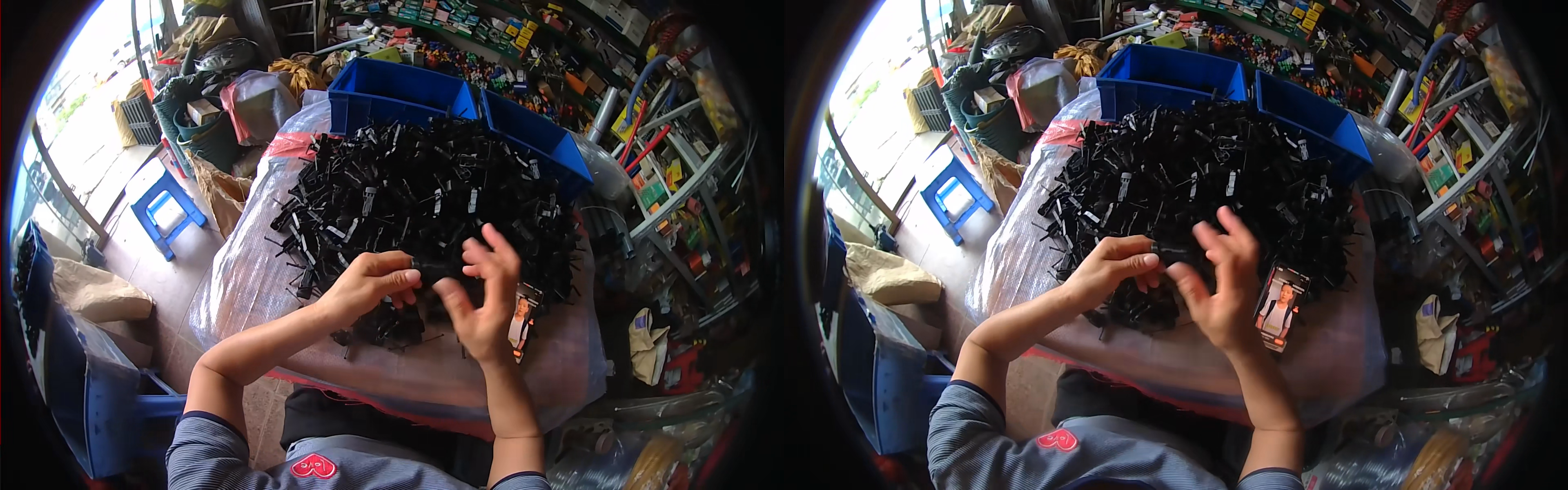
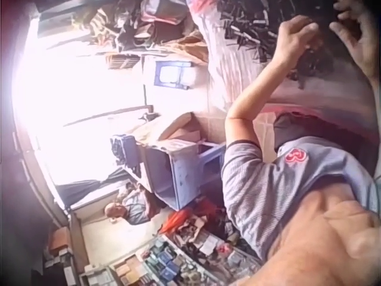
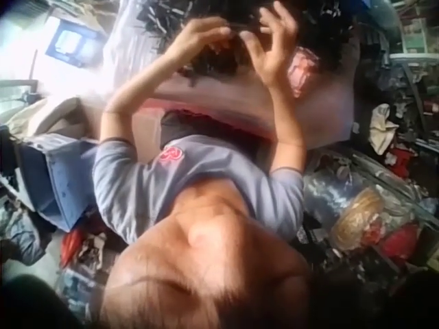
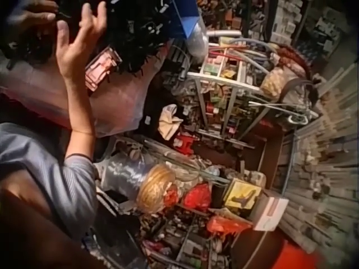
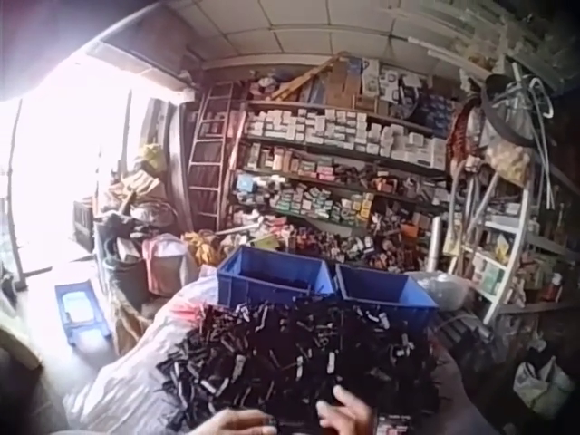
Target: Sorting and inspecting a large quantity of small black plastic components on a workbench.
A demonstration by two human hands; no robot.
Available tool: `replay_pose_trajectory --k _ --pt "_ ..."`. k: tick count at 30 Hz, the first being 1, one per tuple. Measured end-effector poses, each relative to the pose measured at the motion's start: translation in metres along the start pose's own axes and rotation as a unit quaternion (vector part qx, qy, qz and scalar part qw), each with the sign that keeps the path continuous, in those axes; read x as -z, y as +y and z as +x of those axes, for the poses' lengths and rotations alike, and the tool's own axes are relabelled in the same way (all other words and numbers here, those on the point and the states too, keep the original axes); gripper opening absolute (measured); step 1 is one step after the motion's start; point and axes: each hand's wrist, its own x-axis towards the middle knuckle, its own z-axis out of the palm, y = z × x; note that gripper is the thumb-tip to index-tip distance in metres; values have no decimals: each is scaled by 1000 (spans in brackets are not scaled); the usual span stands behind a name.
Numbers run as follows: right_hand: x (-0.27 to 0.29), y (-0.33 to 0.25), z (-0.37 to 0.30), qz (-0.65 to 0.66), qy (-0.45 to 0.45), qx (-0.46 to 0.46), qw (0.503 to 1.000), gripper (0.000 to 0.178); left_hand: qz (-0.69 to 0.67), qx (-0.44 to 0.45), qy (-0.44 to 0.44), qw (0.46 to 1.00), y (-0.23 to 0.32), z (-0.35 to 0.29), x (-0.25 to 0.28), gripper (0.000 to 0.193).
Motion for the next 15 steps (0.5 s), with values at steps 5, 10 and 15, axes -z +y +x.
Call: replay_pose_trajectory --k 5,10,15 --pt "-18 17 -24 249 11 -261 933 17 34 -30 7 999 -27 -1 5 20" --pt "-20 15 -28 234 -41 -156 959 13 164 -202 101 960 -30 -4 6 26" --pt "-31 6 -25 374 -47 -274 885 12 285 -267 132 911 -29 -12 0 32"
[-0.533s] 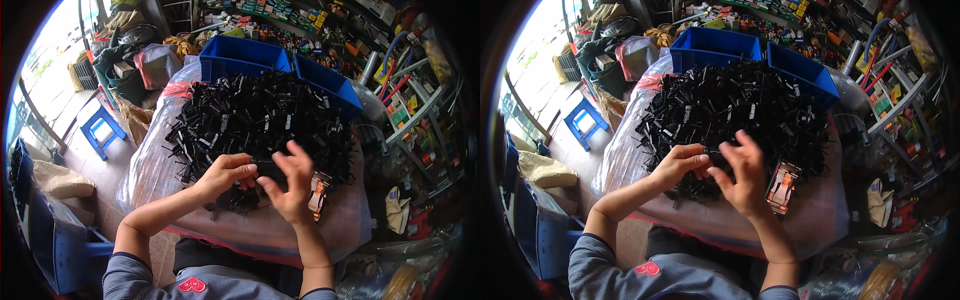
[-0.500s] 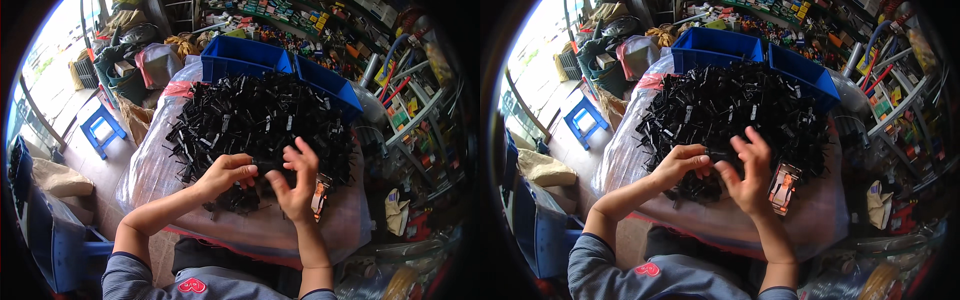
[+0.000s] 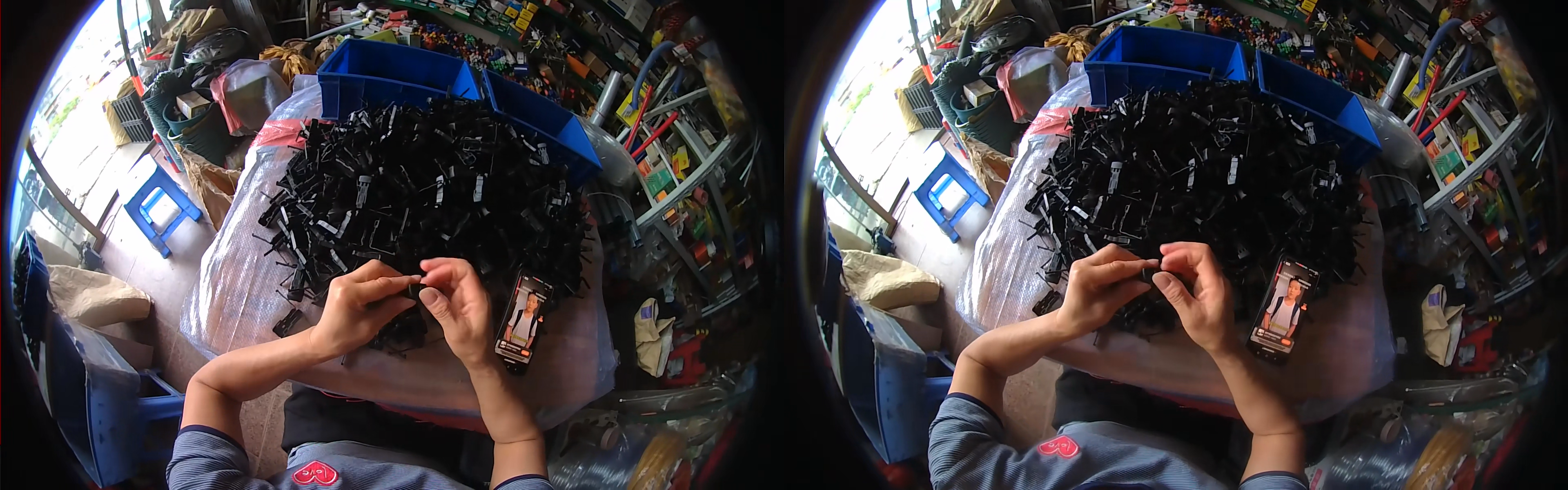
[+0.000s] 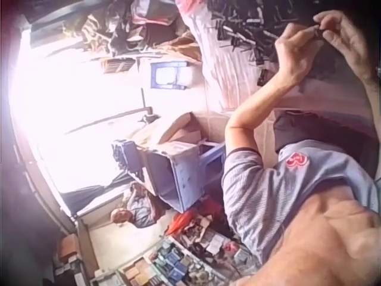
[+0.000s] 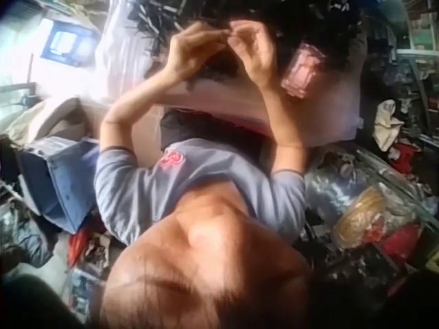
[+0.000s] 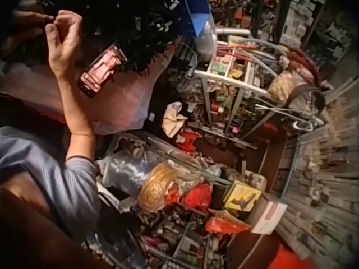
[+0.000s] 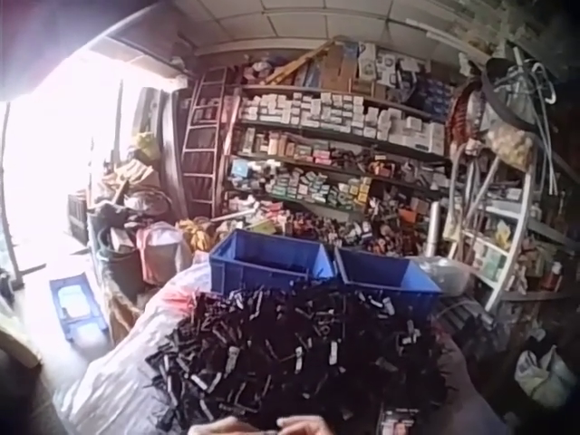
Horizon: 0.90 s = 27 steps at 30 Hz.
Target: Sorting and inspecting a large quantity of small black plastic components on a workbench.
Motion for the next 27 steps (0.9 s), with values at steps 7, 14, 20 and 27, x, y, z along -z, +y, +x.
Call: replay_pose_trajectory --k 7,14,20,27 --pt "8 9 -1 113 -48 -149 981 7 82 -81 29 993 4 -1 -3 30" --pt "13 1 4 -36 -87 -28 995 19 -3 -62 4 998 4 4 8 25" --pt "10 -12 0 -432 -118 257 856 64 -283 281 -12 917 -2 12 16 20" --pt "2 3 -2 -495 -70 285 818 44 -251 249 -36 935 1 0 -1 19"
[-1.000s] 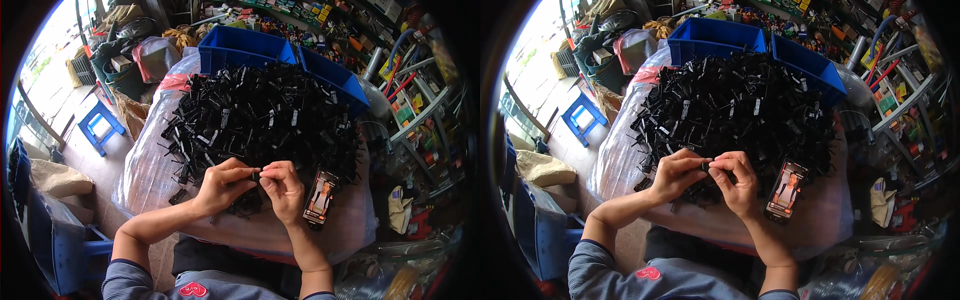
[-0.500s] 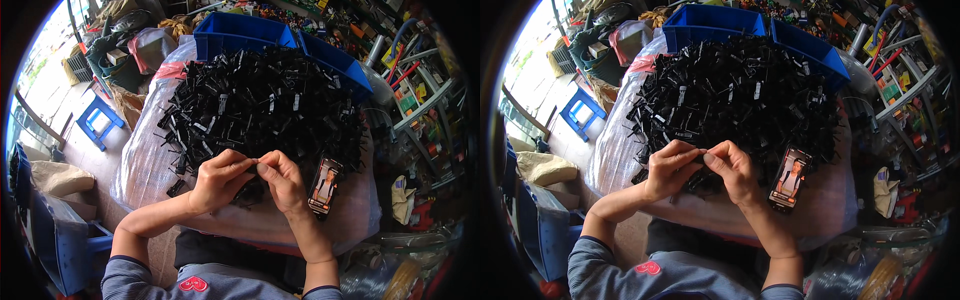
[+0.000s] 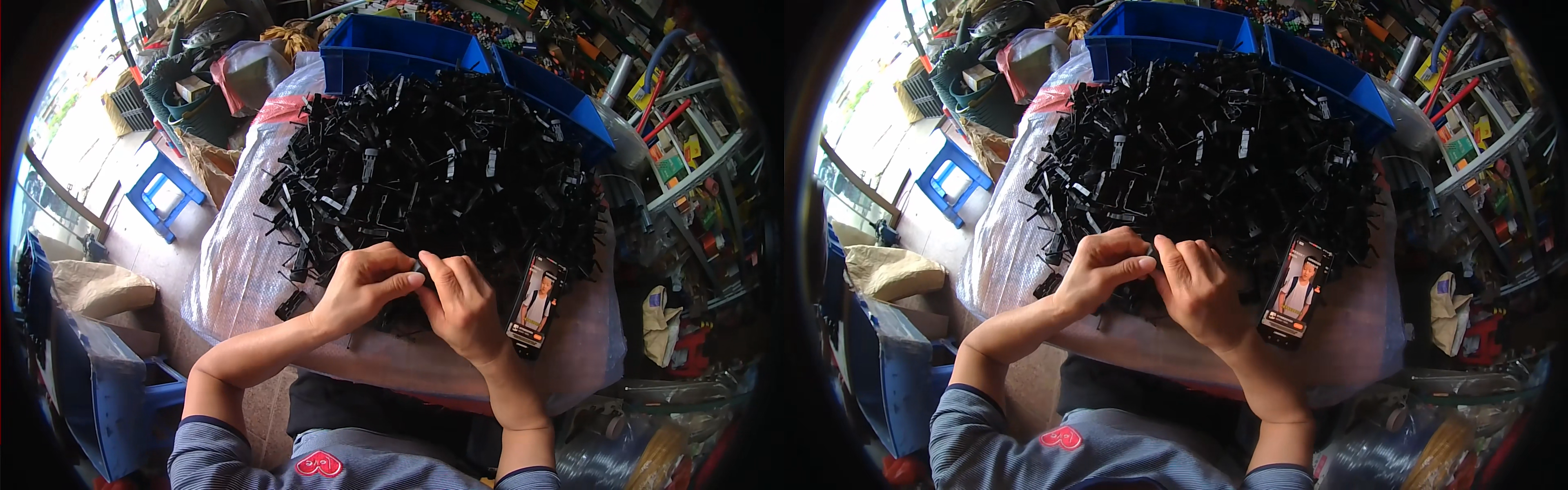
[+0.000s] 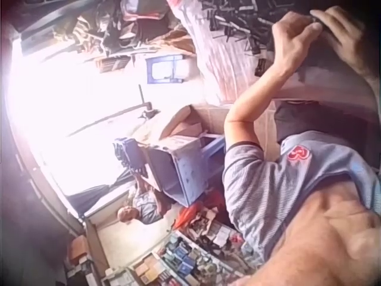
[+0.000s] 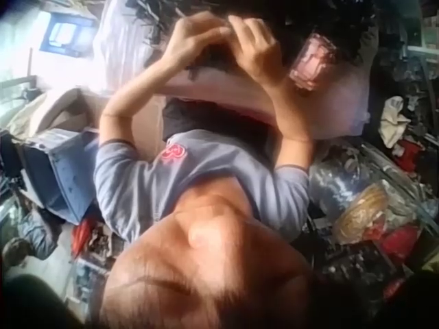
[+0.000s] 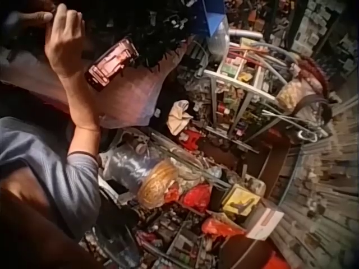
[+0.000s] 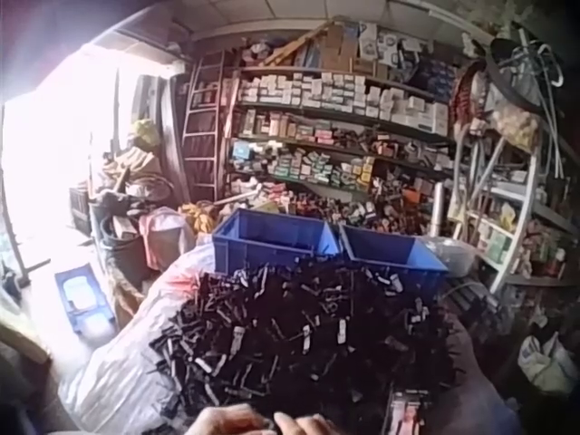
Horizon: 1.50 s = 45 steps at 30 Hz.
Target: Sorting and inspecting a large quantity of small black plastic components on a workbench.
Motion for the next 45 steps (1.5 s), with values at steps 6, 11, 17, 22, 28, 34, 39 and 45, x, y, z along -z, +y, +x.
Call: replay_pose_trajectory --k 6,11,17,22,28,34,39,45 --pt "-1 -6 -1 -29 2 -20 999 42 152 -107 13 982 2 0 -1 22" --pt "21 -8 14 42 -90 -161 982 42 -100 -83 74 989 2 7 12 20" --pt "15 5 -8 30 -203 -130 970 36 -226 -31 49 972 8 14 29 17" --pt "23 -3 9 81 -17 -115 990 37 -260 112 -33 958 14 13 22 33" --pt "18 -8 7 -26 49 -6 998 40 -33 73 -18 997 17 3 8 21" --pt "12 0 2 357 135 -265 886 19 -44 29 -8 999 19 2 5 16" --pt "17 4 -4 300 84 -178 934 15 -7 -48 -19 999 10 2 7 17" --pt "10 5 1 446 9 -199 873 9 166 -234 1 958 5 -1 6 22"
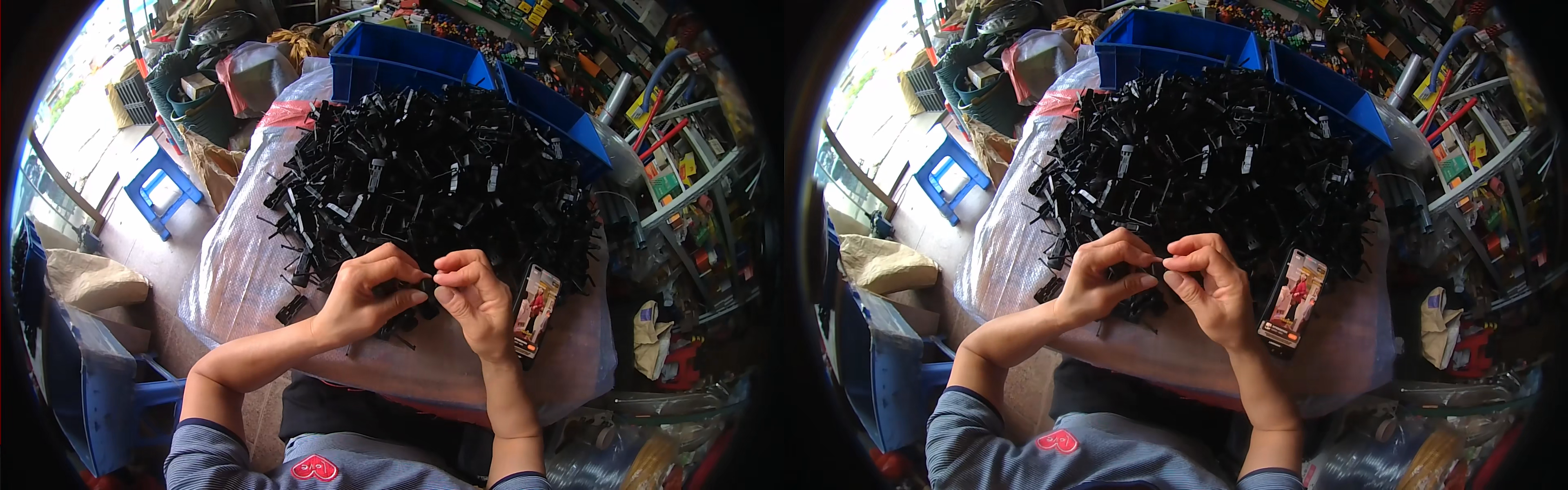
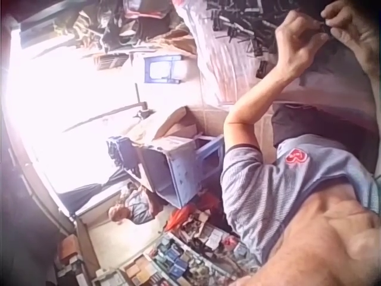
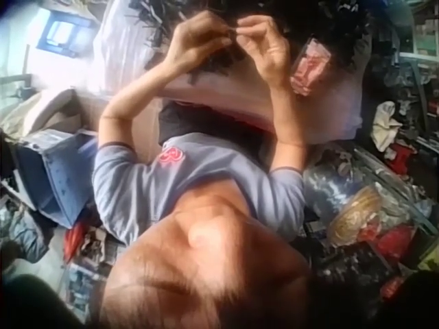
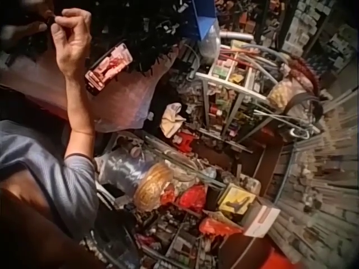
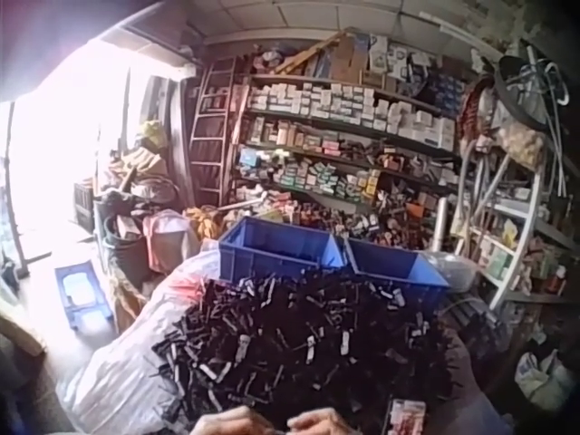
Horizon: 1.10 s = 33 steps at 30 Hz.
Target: Sorting and inspecting a large quantity of small black plastic components on a workbench.
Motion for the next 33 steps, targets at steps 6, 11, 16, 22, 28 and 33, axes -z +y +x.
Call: replay_pose_trajectory --k 6,11,16,22,28,33 --pt "-6 -1 4 192 -15 -127 973 14 106 -135 15 985 -3 0 0 26" --pt "10 15 -6 245 -67 -175 951 19 183 -186 24 965 4 0 -5 28" --pt "6 -13 2 21 -80 -134 987 33 -31 27 57 998 3 3 2 19" --pt "-6 -14 2 -408 -45 180 894 56 -232 315 39 919 10 8 11 19" --pt "-17 -6 1 -486 -10 219 846 45 -184 270 44 944 16 4 -1 16" --pt "-22 3 -2 -470 -9 206 858 40 -135 204 55 968 9 -3 -5 19"
